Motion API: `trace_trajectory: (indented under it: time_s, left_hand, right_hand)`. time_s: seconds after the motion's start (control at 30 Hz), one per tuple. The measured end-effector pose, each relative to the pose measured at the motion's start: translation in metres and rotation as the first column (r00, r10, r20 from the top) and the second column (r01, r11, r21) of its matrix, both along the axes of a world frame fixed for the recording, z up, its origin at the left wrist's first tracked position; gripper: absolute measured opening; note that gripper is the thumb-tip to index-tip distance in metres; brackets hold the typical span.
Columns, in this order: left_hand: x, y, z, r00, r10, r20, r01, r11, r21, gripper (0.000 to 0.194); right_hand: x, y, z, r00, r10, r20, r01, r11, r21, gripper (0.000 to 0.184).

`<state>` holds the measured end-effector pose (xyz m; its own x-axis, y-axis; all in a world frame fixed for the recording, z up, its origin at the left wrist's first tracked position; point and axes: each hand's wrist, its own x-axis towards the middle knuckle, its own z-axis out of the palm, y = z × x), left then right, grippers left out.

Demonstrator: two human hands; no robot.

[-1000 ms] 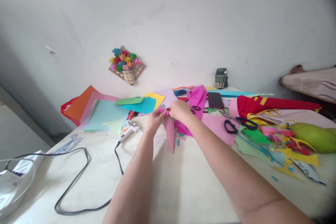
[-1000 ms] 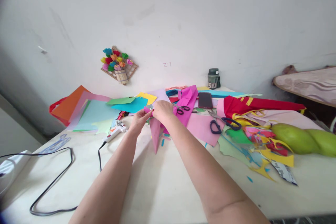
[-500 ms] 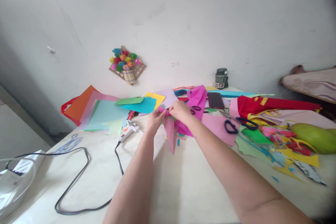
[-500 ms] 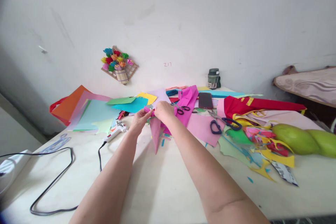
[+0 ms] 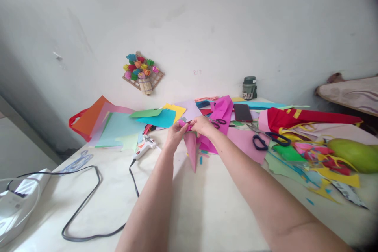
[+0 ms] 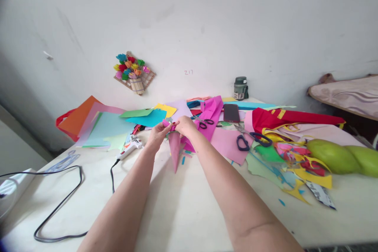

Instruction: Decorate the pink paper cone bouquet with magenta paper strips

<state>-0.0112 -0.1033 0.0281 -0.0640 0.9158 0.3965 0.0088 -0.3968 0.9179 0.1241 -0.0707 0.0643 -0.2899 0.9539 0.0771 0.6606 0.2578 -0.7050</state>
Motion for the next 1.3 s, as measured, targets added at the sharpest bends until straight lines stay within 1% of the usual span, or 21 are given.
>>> trace_trajectory:
  time_s: [0.2,0.37,0.5,0.73,0.97,1.03,1.17,1.3]
  left_hand:
    - [0.002,-0.001,0.002,0.999,0.044,-0.006,-0.044,0.999,0.005,0.036]
    - [-0.001,0.004,-0.002,0.995,0.092,-0.043,-0.091,0.996,0.019,0.034]
    - [-0.004,0.007,-0.005,0.987,0.14,-0.084,-0.137,0.99,0.037,0.032]
    - [-0.005,0.008,-0.007,0.987,0.136,-0.083,-0.132,0.99,0.042,0.032]
    - [-0.005,0.005,-0.004,0.991,0.108,-0.079,-0.104,0.993,0.048,0.031]
    - [-0.003,0.004,-0.003,0.995,0.092,-0.044,-0.09,0.995,0.037,0.031]
    - [-0.001,0.001,-0.003,0.997,0.075,0.019,-0.075,0.997,0.03,0.03]
    - [-0.003,0.003,-0.004,0.995,0.097,0.009,-0.097,0.995,0.03,0.031]
  right_hand:
    - [0.002,-0.009,0.004,0.996,0.079,-0.03,-0.077,0.995,0.058,0.02]
    - [0.001,-0.014,0.005,0.993,0.109,0.053,-0.115,0.986,0.118,0.019]
    - [0.001,-0.014,0.005,0.989,0.122,0.088,-0.136,0.975,0.176,0.017]
    - [-0.002,-0.01,0.002,0.993,0.056,0.101,-0.075,0.978,0.196,0.017]
    - [-0.003,0.004,-0.01,0.994,0.104,0.047,-0.112,0.966,0.232,0.02]
    - [-0.003,0.003,-0.009,0.991,0.113,0.073,-0.126,0.966,0.225,0.019]
    - [-0.002,-0.004,-0.003,0.99,0.078,0.114,-0.103,0.967,0.233,0.017]
    - [-0.001,-0.008,-0.001,0.991,0.066,0.115,-0.093,0.964,0.248,0.016]
